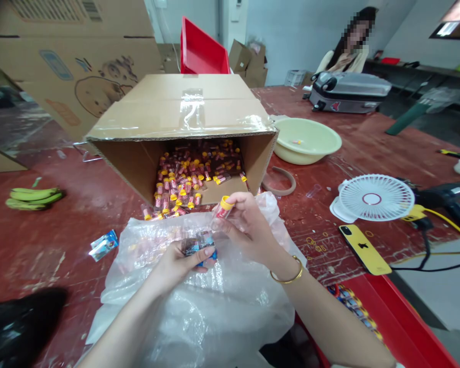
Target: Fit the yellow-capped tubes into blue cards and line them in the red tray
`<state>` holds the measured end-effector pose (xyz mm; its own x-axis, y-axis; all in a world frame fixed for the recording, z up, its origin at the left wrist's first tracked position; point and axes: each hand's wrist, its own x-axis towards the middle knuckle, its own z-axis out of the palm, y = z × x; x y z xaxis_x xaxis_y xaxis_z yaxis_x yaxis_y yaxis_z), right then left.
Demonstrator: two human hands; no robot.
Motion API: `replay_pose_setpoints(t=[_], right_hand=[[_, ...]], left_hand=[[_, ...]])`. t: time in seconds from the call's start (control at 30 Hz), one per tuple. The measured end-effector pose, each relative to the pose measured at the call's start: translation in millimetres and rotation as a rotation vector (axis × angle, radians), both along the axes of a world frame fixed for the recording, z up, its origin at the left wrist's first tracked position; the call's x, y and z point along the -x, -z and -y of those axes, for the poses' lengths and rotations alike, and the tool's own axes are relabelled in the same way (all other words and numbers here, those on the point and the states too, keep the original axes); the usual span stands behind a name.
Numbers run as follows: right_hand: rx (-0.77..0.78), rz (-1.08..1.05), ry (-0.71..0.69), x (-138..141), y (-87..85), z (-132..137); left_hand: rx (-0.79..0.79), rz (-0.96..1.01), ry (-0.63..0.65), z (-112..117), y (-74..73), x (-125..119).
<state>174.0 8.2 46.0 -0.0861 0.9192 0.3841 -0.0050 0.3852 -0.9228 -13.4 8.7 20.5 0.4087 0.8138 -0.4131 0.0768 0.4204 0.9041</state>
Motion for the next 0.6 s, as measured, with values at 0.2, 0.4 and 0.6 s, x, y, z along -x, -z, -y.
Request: replay_pose_setpoints(t=[0.2, 0.4, 0.6], right_hand=[[0.25, -0.132, -0.122, -1, -4.9, 2], [0.374, -0.106, -0.175, 2, 11.7, 0], [0.191, -0.079, 0.037, 0, 10.4, 1]], left_hand=[[-0.006, -0.009, 0.112, -1, 1.2, 2], [0.029, 0.039, 0.103, 0, 5.7, -3], [0.048, 0.076, -0.031, -4, 14.9, -8]])
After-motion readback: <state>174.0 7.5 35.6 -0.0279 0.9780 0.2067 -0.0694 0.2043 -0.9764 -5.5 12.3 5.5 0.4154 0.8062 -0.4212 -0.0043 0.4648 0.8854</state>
